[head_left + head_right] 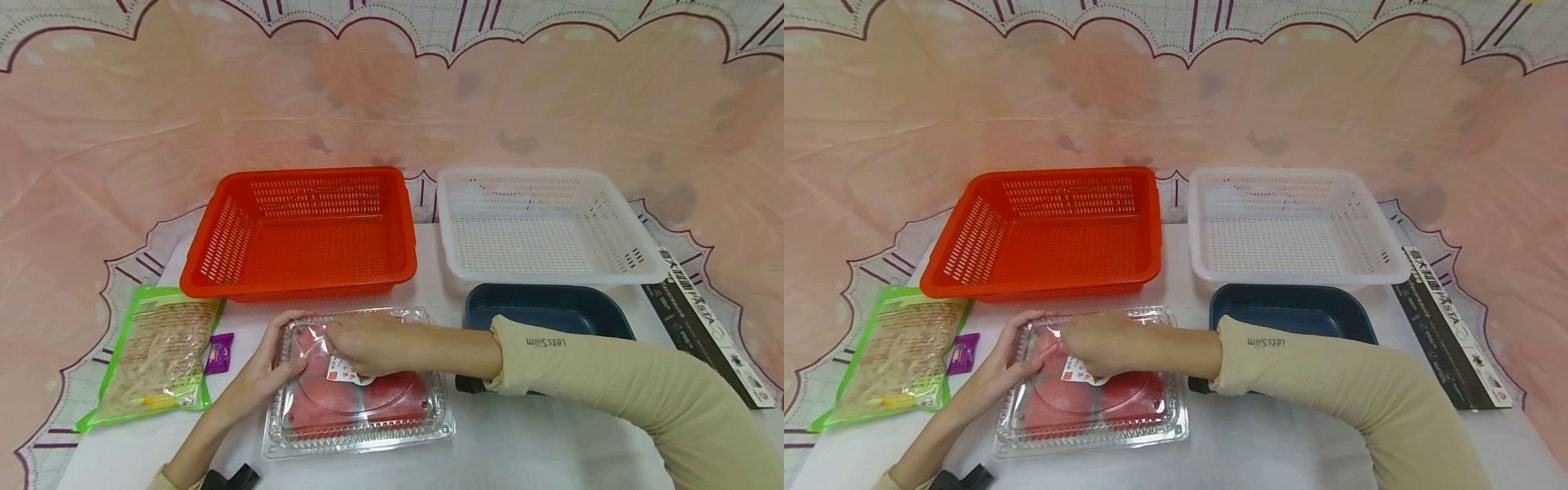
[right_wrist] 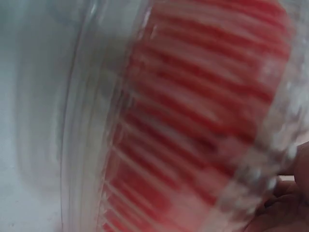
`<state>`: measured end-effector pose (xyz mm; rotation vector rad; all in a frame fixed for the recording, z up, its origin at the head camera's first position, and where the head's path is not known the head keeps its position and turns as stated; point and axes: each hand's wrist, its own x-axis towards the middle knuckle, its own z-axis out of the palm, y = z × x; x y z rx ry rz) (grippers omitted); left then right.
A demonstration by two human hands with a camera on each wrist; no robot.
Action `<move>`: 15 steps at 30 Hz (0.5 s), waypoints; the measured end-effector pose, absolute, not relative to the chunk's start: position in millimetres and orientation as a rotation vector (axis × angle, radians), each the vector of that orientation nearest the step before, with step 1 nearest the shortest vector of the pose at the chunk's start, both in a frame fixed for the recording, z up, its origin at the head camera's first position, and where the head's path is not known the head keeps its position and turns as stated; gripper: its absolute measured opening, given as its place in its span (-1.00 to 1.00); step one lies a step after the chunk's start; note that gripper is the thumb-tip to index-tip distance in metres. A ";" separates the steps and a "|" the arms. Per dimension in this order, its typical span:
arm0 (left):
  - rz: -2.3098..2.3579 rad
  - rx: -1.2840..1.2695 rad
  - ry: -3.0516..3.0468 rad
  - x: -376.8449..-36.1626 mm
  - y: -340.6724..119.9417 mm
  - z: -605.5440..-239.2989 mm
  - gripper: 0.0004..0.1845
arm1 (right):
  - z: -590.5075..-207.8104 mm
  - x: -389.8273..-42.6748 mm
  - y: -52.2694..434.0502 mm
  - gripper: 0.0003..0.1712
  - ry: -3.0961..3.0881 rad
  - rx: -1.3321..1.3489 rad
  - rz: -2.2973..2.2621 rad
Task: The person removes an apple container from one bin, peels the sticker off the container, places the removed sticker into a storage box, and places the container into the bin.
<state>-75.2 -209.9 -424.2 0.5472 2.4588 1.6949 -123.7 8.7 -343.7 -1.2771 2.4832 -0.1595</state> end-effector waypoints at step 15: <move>1.663 0.515 2.469 -74.2 -211.3 -423.3 -0.34 | -343.0 -134.8 16.3 -0.93 2.387 -1.364 -0.383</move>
